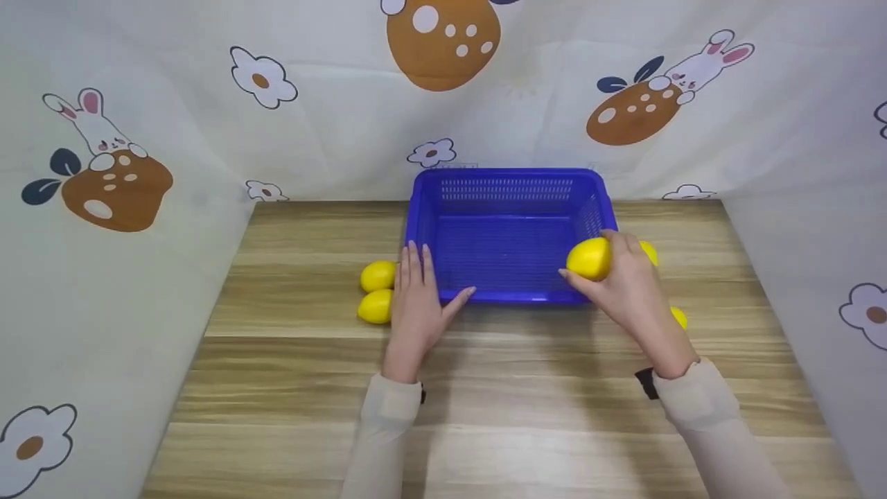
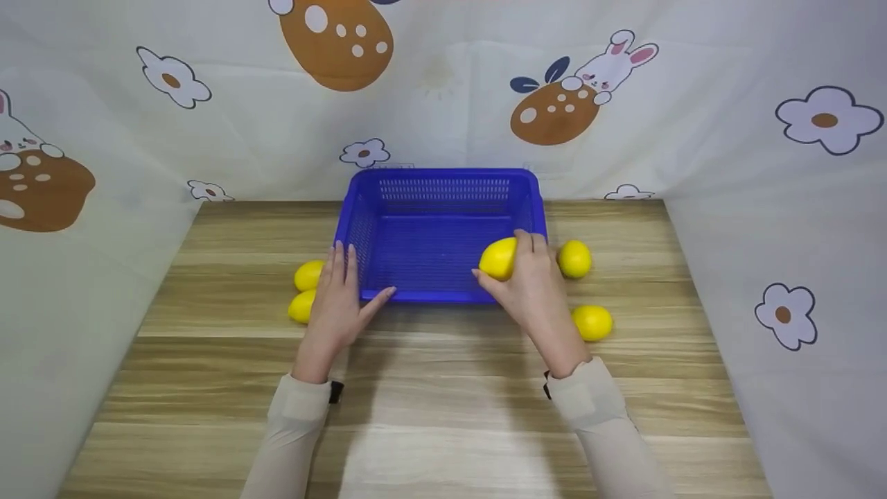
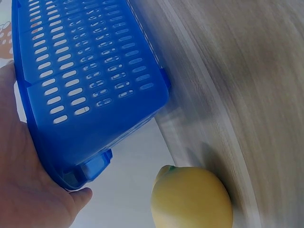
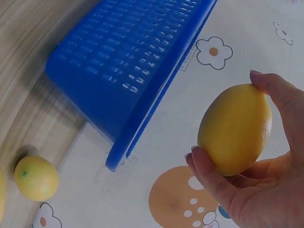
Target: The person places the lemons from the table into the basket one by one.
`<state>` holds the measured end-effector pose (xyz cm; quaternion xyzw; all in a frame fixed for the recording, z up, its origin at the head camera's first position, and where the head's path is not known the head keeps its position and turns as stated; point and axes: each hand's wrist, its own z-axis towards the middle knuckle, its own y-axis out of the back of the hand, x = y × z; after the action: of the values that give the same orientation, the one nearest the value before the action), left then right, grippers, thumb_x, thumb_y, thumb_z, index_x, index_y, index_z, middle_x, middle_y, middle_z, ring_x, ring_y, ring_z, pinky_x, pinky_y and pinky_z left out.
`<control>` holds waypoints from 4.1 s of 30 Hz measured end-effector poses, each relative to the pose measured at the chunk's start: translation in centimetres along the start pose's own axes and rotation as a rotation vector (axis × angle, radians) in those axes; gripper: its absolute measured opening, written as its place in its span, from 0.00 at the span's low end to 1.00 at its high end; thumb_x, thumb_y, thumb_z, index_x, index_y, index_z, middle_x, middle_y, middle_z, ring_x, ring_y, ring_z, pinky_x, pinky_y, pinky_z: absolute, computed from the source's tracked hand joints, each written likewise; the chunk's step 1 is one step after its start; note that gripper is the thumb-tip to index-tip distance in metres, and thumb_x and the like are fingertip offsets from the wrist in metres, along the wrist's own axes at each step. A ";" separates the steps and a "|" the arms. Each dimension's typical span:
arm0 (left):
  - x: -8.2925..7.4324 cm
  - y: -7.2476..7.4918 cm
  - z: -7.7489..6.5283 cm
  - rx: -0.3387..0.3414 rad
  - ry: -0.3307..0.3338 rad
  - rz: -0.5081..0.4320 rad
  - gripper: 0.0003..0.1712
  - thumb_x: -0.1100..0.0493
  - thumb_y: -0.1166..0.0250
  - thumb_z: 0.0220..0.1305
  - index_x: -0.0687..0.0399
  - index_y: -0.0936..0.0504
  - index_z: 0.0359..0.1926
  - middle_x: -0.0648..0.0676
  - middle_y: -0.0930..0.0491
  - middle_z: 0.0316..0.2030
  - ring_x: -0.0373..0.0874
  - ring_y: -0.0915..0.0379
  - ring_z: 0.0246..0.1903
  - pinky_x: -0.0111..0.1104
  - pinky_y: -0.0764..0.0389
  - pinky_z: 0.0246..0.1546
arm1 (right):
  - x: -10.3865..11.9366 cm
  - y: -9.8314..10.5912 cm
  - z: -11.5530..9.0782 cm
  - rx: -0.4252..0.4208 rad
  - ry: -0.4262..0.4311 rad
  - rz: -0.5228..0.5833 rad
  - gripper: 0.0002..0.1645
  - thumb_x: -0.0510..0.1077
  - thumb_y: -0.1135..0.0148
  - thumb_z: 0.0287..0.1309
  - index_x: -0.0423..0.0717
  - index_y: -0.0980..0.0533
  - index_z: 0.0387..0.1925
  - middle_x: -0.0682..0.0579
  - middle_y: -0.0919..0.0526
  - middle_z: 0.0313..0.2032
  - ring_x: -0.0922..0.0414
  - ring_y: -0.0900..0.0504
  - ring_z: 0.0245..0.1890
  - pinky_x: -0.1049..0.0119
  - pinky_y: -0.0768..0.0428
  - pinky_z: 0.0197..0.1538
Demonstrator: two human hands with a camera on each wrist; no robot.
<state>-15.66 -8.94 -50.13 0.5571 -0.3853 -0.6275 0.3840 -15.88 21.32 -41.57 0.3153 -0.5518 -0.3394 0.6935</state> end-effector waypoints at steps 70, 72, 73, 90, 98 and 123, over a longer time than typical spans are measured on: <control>0.1 0.0 0.1 0.011 -0.002 0.009 0.64 0.23 0.46 0.71 0.67 0.54 0.83 0.69 0.63 0.84 0.60 0.66 0.84 0.49 0.58 0.84 | 2.0 -0.2 5.3 0.331 0.075 -0.254 0.61 0.64 0.26 0.59 0.22 0.39 0.73 0.21 0.30 0.66 0.27 0.23 0.60 0.35 0.22 0.65; 0.0 0.0 0.1 0.018 0.003 0.006 0.64 0.22 0.46 0.71 0.67 0.55 0.83 0.69 0.64 0.84 0.60 0.67 0.84 0.49 0.59 0.84 | 2.0 -0.2 5.2 0.334 0.079 -0.267 0.64 0.66 0.27 0.61 0.23 0.43 0.76 0.20 0.35 0.71 0.25 0.28 0.66 0.33 0.27 0.69; 0.0 0.0 0.1 0.021 0.005 0.003 0.64 0.22 0.46 0.71 0.66 0.55 0.84 0.69 0.64 0.84 0.60 0.67 0.84 0.48 0.59 0.84 | 2.1 -0.2 5.2 0.337 0.082 -0.273 0.65 0.66 0.28 0.62 0.23 0.44 0.77 0.20 0.37 0.72 0.25 0.30 0.69 0.33 0.29 0.71; 0.1 0.1 0.1 0.043 0.013 0.009 0.64 0.22 0.48 0.71 0.66 0.56 0.84 0.68 0.66 0.84 0.60 0.69 0.84 0.47 0.62 0.84 | 1.1 -0.3 3.7 0.300 0.111 -0.286 0.65 0.68 0.30 0.63 0.24 0.45 0.78 0.21 0.36 0.72 0.23 0.34 0.70 0.27 0.35 0.72; 0.1 0.1 0.1 0.016 -0.007 -0.005 0.63 0.23 0.47 0.71 0.67 0.55 0.83 0.69 0.64 0.84 0.60 0.67 0.84 0.49 0.60 0.84 | 0.6 -0.4 2.7 0.264 0.130 -0.263 0.65 0.67 0.30 0.64 0.25 0.46 0.78 0.22 0.38 0.74 0.24 0.36 0.72 0.30 0.33 0.72; 0.1 0.0 0.0 0.019 0.000 0.010 0.63 0.22 0.48 0.71 0.66 0.56 0.84 0.69 0.64 0.84 0.60 0.67 0.84 0.49 0.58 0.84 | -1.2 -0.2 -0.2 0.259 0.145 -0.263 0.61 0.69 0.35 0.67 0.29 0.43 0.79 0.22 0.39 0.74 0.21 0.40 0.73 0.27 0.40 0.74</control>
<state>-15.72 -9.02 -50.20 0.5590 -0.3938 -0.6218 0.3818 -15.89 22.17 -42.42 0.4950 -0.4934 -0.3294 0.6348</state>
